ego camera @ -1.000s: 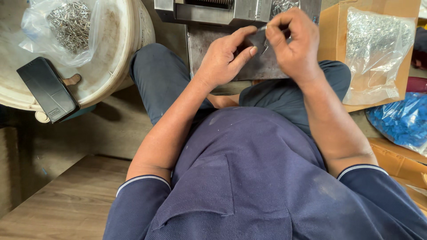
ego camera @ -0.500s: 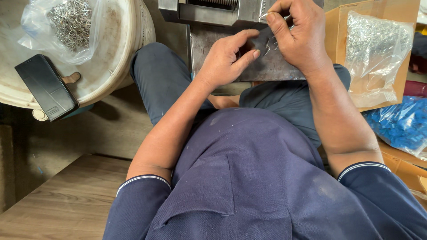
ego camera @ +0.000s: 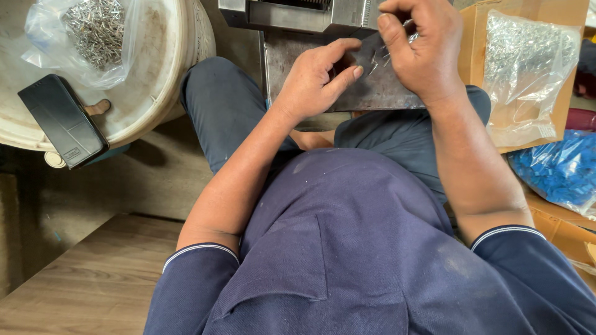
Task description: The person sits on the floor and uses a bench vise to assemble small metal fasteners. They pick up individual components, place them into the vise jaws, and tighten the screw to secure them together before removing the finished piece.
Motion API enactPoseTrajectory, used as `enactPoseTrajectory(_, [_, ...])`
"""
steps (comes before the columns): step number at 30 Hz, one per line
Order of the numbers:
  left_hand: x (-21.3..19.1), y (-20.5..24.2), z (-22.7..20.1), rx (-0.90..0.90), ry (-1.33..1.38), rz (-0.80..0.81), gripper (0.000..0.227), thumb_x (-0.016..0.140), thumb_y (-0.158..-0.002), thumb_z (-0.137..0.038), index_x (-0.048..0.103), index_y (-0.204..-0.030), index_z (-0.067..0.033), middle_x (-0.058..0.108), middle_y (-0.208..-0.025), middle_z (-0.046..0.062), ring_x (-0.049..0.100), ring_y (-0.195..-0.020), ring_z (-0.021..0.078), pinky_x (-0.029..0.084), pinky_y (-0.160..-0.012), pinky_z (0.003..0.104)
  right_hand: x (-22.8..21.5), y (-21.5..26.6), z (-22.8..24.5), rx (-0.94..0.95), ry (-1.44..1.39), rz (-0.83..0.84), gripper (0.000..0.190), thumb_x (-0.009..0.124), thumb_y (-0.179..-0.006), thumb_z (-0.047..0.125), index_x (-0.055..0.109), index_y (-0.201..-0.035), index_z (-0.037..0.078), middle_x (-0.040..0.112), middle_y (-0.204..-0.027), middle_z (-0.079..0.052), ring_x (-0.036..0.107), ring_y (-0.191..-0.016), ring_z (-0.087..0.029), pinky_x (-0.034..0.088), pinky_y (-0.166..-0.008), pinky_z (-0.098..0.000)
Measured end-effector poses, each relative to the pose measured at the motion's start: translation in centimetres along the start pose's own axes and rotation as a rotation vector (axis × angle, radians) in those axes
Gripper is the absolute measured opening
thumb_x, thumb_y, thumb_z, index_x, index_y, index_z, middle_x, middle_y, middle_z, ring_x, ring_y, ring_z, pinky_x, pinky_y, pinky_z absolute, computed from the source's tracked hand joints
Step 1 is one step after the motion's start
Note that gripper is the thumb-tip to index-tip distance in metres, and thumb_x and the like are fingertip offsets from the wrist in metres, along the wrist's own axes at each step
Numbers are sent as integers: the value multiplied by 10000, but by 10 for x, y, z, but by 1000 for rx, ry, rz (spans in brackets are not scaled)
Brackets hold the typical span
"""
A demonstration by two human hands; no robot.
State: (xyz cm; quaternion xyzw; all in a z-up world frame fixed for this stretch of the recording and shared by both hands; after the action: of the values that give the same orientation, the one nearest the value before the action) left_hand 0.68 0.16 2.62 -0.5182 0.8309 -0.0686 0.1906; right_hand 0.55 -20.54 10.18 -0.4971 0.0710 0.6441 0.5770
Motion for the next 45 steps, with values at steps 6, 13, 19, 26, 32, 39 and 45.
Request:
enactPoseTrajectory(6, [2, 2, 7, 40, 62, -23, 324, 737, -1027, -205, 622, -1289, -52, 717, -920, 93, 711, -823, 228, 564, -765, 332, 4, 45, -21, 246, -161, -46, 36, 735, -1126, -7, 704, -1113, -18, 667, -922, -74, 587, -754, -131, 480, -698, -246])
enactPoseTrajectory(13, [2, 3, 9, 66, 28, -20, 296, 740, -1037, -196, 628, -1273, -58, 716, -945, 76, 689, -830, 225, 544, -757, 329, 12, 72, -25, 347, -64, 89, 69, 744, -1020, -6, 719, -1085, -12, 669, -937, -70, 582, -735, -98, 474, -680, -246])
enactPoseTrajectory(19, [3, 1, 6, 47, 2, -16, 280, 741, -1028, -195, 638, -1255, -68, 706, -915, 57, 666, -786, 207, 527, -713, 319, 17, 67, -20, 246, 141, 100, 125, 817, -971, 87, 726, -1035, 31, 683, -923, -54, 671, -796, -170, 509, -705, -308])
enactPoseTrajectory(26, [5, 2, 7, 43, 10, -14, 268, 741, -1027, -186, 640, -1245, -69, 695, -898, 54, 654, -770, 195, 526, -709, 314, 19, 68, -18, 274, 182, 92, 112, 822, -963, 115, 757, -1051, 90, 683, -911, -36, 678, -776, -170, 513, -676, -315])
enactPoseTrajectory(32, [5, 2, 7, 81, 6, -25, 276, 738, -1026, -193, 634, -1249, -67, 708, -923, 68, 687, -826, 220, 550, -753, 330, 19, 63, -14, 289, 166, 102, 78, 813, -971, 102, 743, -977, 68, 680, -913, -44, 662, -773, -173, 502, -680, -325])
enactPoseTrajectory(39, [7, -1, 3, 127, -189, 0, 260, 723, -1009, -324, 706, -1086, -76, 700, -887, 114, 669, -848, 324, 525, -743, 426, 19, 61, 6, 330, -47, -20, 89, 798, -1038, 28, 713, -1016, 11, 612, -886, -64, 538, -684, -112, 441, -644, -262])
enactPoseTrajectory(45, [5, -5, 0, 237, -164, 54, 234, 615, -1067, -283, 698, -1039, -66, 700, -899, 100, 630, -844, 360, 489, -764, 467, 32, 64, 1, 302, -270, -73, 134, 797, -1078, 63, 690, -1049, -11, 623, -944, -39, 534, -751, -72, 422, -620, -215])
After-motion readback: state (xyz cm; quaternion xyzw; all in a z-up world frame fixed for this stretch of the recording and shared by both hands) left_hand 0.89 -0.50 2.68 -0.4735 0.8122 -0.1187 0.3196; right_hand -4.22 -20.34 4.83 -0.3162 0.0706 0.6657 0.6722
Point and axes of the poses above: each hand's wrist, its own y-axis away from the middle knuckle, its own x-axis out of the palm, z = x × y, the point moved 1 cm from there along -y, towards the middle knuckle
